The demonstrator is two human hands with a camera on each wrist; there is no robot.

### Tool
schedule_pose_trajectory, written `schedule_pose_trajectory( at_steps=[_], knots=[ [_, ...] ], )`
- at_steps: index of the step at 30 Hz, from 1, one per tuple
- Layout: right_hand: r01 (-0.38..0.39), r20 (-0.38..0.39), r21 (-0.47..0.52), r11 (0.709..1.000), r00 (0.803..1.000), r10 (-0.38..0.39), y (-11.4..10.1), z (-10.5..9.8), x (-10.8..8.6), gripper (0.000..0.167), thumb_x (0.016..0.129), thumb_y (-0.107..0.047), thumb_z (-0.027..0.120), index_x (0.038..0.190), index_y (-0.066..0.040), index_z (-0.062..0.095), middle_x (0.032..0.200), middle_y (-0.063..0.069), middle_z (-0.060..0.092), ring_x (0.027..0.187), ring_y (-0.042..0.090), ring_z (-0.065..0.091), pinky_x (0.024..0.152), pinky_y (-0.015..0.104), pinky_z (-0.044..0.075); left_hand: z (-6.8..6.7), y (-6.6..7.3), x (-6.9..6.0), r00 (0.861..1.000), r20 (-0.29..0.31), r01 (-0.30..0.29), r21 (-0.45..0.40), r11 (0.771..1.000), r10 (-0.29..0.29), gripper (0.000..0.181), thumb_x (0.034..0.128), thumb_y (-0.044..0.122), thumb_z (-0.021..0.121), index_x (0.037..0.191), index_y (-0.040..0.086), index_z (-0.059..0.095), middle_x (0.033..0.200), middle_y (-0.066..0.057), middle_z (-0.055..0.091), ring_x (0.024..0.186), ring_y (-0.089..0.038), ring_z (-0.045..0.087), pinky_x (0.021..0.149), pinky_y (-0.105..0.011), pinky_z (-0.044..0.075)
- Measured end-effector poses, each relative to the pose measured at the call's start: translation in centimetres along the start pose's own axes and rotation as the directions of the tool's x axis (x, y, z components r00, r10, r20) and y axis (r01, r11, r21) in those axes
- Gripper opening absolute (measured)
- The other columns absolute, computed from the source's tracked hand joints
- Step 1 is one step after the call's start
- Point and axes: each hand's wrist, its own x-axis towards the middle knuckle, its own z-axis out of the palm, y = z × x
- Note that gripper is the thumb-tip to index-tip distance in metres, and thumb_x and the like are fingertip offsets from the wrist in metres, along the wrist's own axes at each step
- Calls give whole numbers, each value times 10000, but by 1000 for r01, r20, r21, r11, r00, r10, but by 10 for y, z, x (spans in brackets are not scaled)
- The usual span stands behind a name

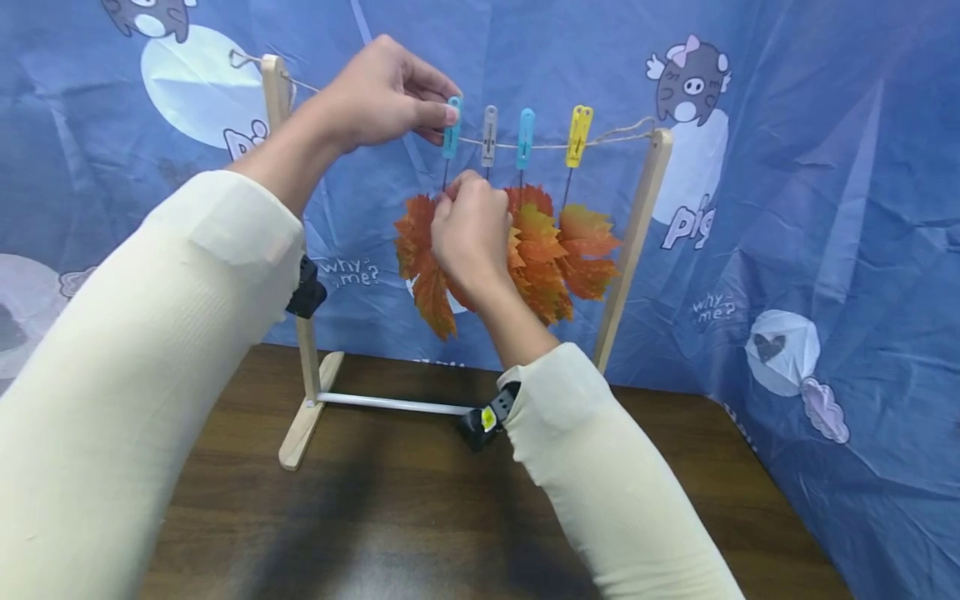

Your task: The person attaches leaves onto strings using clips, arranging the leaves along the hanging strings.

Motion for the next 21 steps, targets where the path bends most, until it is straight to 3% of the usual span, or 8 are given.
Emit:
schedule_pose_trajectory(
  at_steps=[6, 11, 21],
  knots=[
    [3, -4, -14, 1000, 1000, -3, 0, -2, 3, 161, 1043, -180, 580, 979, -67, 674, 919, 65, 716, 943, 253, 697, 829, 385, 542, 2, 0, 1, 1000, 10, -14, 14, 1000, 13, 422, 1012, 254, 671, 1353, 5, 648, 1237, -138, 721, 941, -153, 738, 931, -348, 570],
    [-9, 4, -5, 1000, 1000, 9, -2, -3, 4, 158, 1047, -195, 587, 983, -75, 669, 925, 51, 709, 954, 239, 691, 842, 378, 537, 0, -1, 0, 998, 51, -22, 45, 999, 19, 463, 1022, 284, 651, 1392, 7, 615, 1273, -130, 707, 954, -157, 736, 954, -355, 560],
    [-33, 10, -4, 999, 999, 33, 1, -3, 4, 162, 1045, -217, 604, 1020, -82, 690, 986, 52, 734, 994, 247, 698, 869, 392, 538, -2, -1, -1, 996, 87, -26, 81, 996, 19, 496, 1021, 313, 646, 1410, 10, 600, 1278, -139, 702, 1065, -252, 708, 978, -396, 547]
  ],
)
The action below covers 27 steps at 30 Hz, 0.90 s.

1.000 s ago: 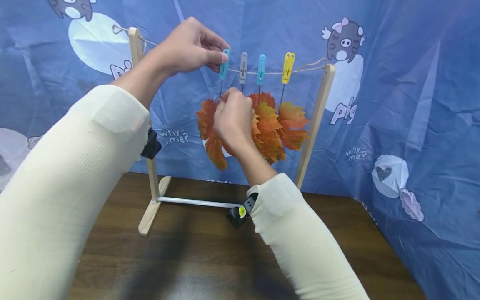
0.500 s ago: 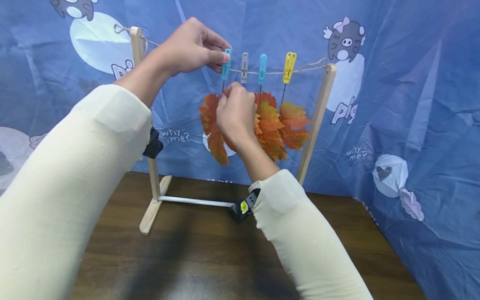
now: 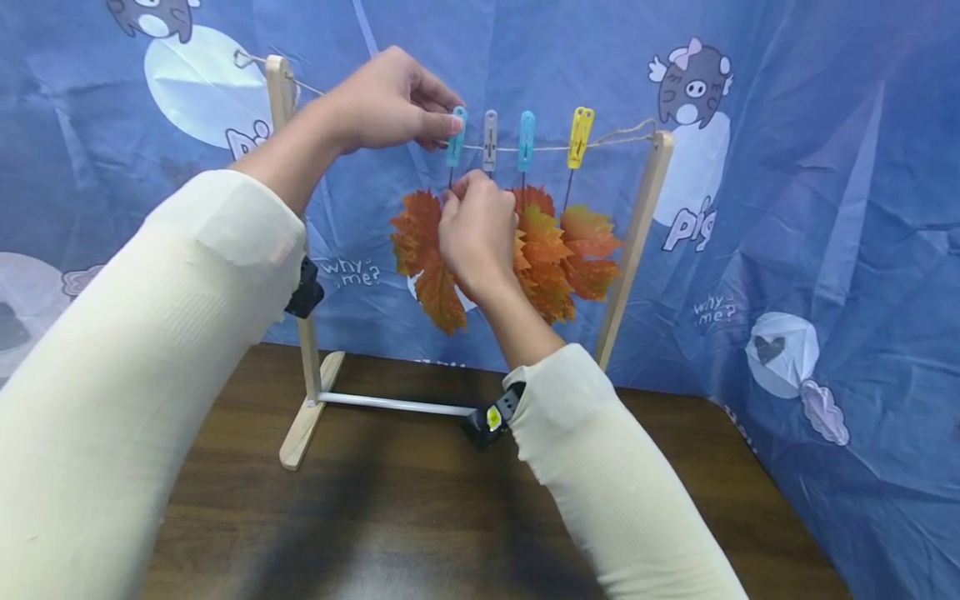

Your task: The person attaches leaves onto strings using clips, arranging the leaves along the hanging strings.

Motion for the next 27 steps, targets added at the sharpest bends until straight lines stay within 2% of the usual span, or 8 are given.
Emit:
schedule_pose_trajectory(
  at_steps=[8, 11, 13, 15, 17, 21, 23, 27],
  knots=[
    [2, -4, 66, 998, 1000, -1, 5, -5, -1, 156, 1042, -235, 612, 1014, -97, 680, 934, 31, 716, 853, 187, 670, 774, 346, 533, 4, -1, 0, 998, -58, -21, 76, 997, 26, 485, 1027, 359, 623, 1412, 65, 613, 1267, -113, 709, 1093, -226, 677, 964, -395, 537],
    [31, -16, 100, 994, 999, -30, 8, -8, -4, 155, 1036, -228, 626, 1005, -87, 683, 876, 28, 701, 782, 158, 647, 726, 323, 521, 6, -1, -3, 992, -115, -38, 106, 994, 50, 468, 1021, 364, 627, 1393, 81, 637, 1255, -107, 715, 1127, -221, 680, 981, -390, 530],
    [55, -25, 120, 991, 998, -52, 9, -10, -5, 154, 1032, -217, 635, 1006, -74, 687, 857, 33, 700, 757, 147, 637, 704, 303, 515, 6, -1, -5, 983, -166, -54, 131, 990, 76, 462, 1019, 374, 627, 1380, 87, 651, 1246, -100, 719, 1134, -218, 682, 988, -379, 529],
    [77, -35, 138, 987, 997, -73, 10, -13, -7, 158, 1027, -210, 646, 1009, -60, 693, 859, 40, 708, 750, 139, 634, 687, 279, 510, 7, 0, -6, 969, -224, -78, 142, 987, 109, 447, 1016, 368, 635, 1357, 82, 668, 1217, -98, 726, 1111, -208, 688, 985, -355, 531],
    [95, -46, 155, 983, 995, -89, 11, -16, -8, 162, 1022, -204, 655, 1018, -47, 697, 870, 51, 715, 744, 139, 636, 670, 260, 507, 8, 1, -8, 948, -282, -104, 160, 982, 146, 432, 1012, 363, 643, 1334, 77, 685, 1175, -95, 733, 1066, -190, 690, 965, -311, 534],
    [112, -58, 173, 978, 993, -103, 12, -24, -10, 184, 1024, -221, 654, 1048, -43, 699, 908, 58, 718, 745, 156, 634, 644, 248, 498, 9, 3, -14, 900, -369, -175, 181, 968, 232, 393, 994, 317, 676, 1279, 48, 711, 1082, -110, 737, 954, -162, 676, 911, -229, 530],
    [130, -73, 172, 976, 990, -119, 13, -29, -11, 188, 1024, -218, 654, 1051, -38, 701, 916, 64, 722, 754, 170, 642, 651, 258, 501, 10, 4, -18, 881, -390, -206, 193, 959, 268, 377, 989, 296, 680, 1261, 38, 718, 1053, -117, 740, 920, -160, 669, 878, -198, 518],
    [164, -111, 162, 973, 983, -147, 18, -39, -12, 187, 1022, -206, 656, 1053, -28, 705, 924, 78, 731, 797, 182, 651, 702, 278, 517, 13, 2, -30, 857, -382, -270, 239, 933, 346, 347, 989, 260, 676, 1237, 23, 725, 1025, -129, 745, 902, -195, 678, 826, -208, 497]
  ],
)
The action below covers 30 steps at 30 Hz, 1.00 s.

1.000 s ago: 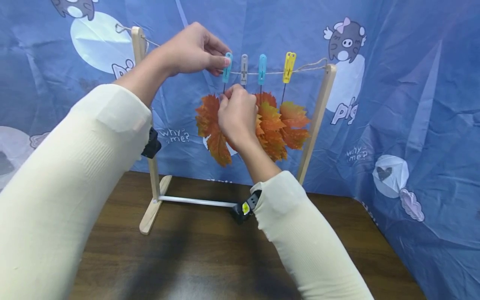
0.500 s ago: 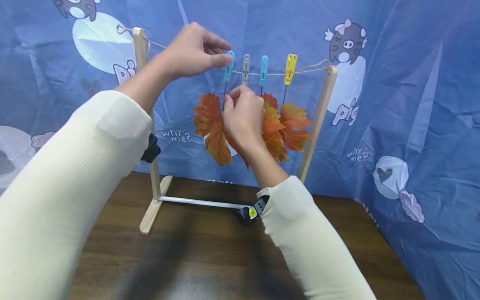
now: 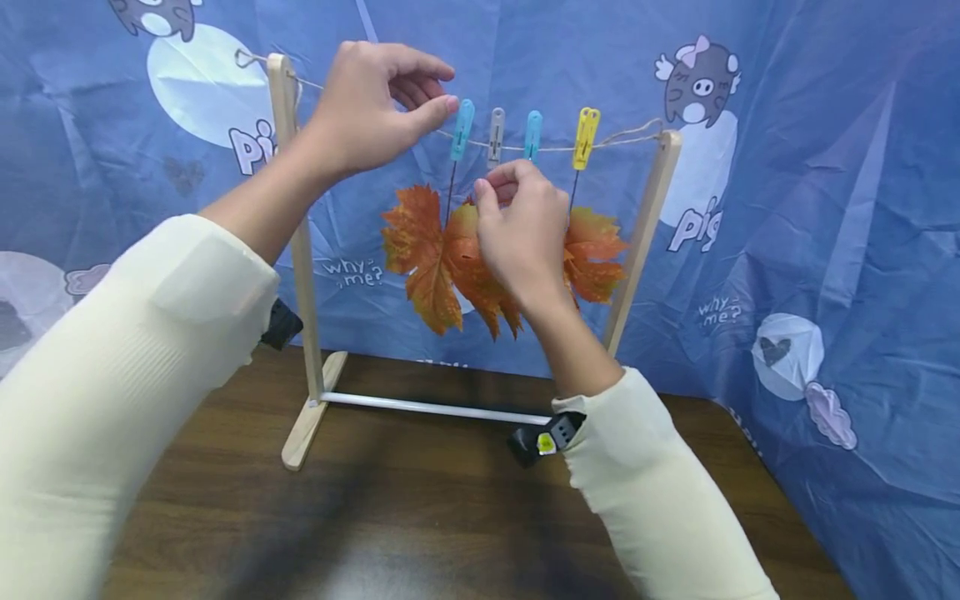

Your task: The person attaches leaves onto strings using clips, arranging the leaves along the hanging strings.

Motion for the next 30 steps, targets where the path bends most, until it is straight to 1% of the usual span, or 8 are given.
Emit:
schedule_pose_trajectory(
  at_steps=[4, 10, 15, 19, 22, 25, 28, 30],
  knots=[
    [31, -24, -3, 1000, 999, -31, 4, -12, -4, 190, 1029, -186, 640, 1060, -8, 697, 920, 101, 725, 767, 193, 634, 701, 286, 509, 1, -1, -17, 997, 18, -81, -6, 997, 81, 323, 979, 218, 692, 1212, -2, 730, 994, -135, 745, 886, -217, 693, 818, -276, 516],
    [109, -94, -25, 994, 989, -111, 16, -26, -14, 189, 1022, -171, 643, 1041, 6, 705, 909, 109, 737, 710, 208, 628, 645, 313, 488, 6, -11, -49, 989, 25, -143, -20, 990, 143, 285, 957, 165, 721, 1171, -22, 742, 928, -123, 743, 840, -204, 686, 807, -321, 537],
    [187, -166, -65, 980, 966, -196, 35, -39, -25, 201, 1001, -170, 664, 1002, 25, 716, 862, 129, 735, 708, 220, 664, 659, 344, 525, 14, -24, -80, 985, 20, -170, -23, 985, 170, 241, 921, 114, 746, 1123, -17, 759, 863, -95, 736, 773, -201, 680, 756, -336, 544],
    [239, -201, -87, 967, 947, -252, 57, -50, -38, 199, 982, -153, 682, 953, 41, 720, 797, 143, 725, 669, 241, 668, 632, 363, 513, 25, -37, -111, 983, 17, -182, -45, 982, 183, 225, 889, 68, 773, 1089, -35, 761, 838, -86, 728, 746, -191, 674, 724, -349, 551],
    [262, -195, -118, 958, 940, -281, 76, -57, -50, 199, 976, -149, 684, 926, 39, 725, 768, 144, 722, 649, 253, 674, 613, 376, 503, 34, -45, -136, 984, 30, -174, -59, 983, 176, 213, 872, 38, 781, 1072, -35, 762, 825, -67, 718, 737, -176, 666, 699, -346, 551],
    [268, -195, -146, 952, 936, -293, 96, -61, -62, 197, 971, -147, 683, 901, 31, 730, 750, 138, 722, 631, 248, 680, 590, 367, 509, 41, -49, -160, 986, 65, -148, -43, 988, 151, 205, 874, 36, 779, 1074, -10, 768, 820, -37, 707, 733, -147, 657, 660, -343, 541],
    [274, -197, -168, 947, 932, -304, 114, -62, -76, 183, 968, -133, 686, 885, 23, 731, 739, 125, 714, 624, 237, 675, 558, 336, 503, 47, -50, -180, 985, 138, -103, 14, 995, 100, 207, 898, 67, 765, 1099, 17, 767, 830, -16, 700, 743, -135, 655, 642, -358, 536],
    [277, -196, -183, 943, 930, -311, 126, -61, -86, 164, 962, -119, 690, 879, 16, 731, 735, 114, 708, 624, 230, 673, 537, 337, 501, 51, -49, -191, 976, 212, -67, 54, 996, 54, 201, 925, 103, 745, 1109, 24, 762, 847, -21, 701, 758, -150, 662, 653, -375, 547]
  ],
)
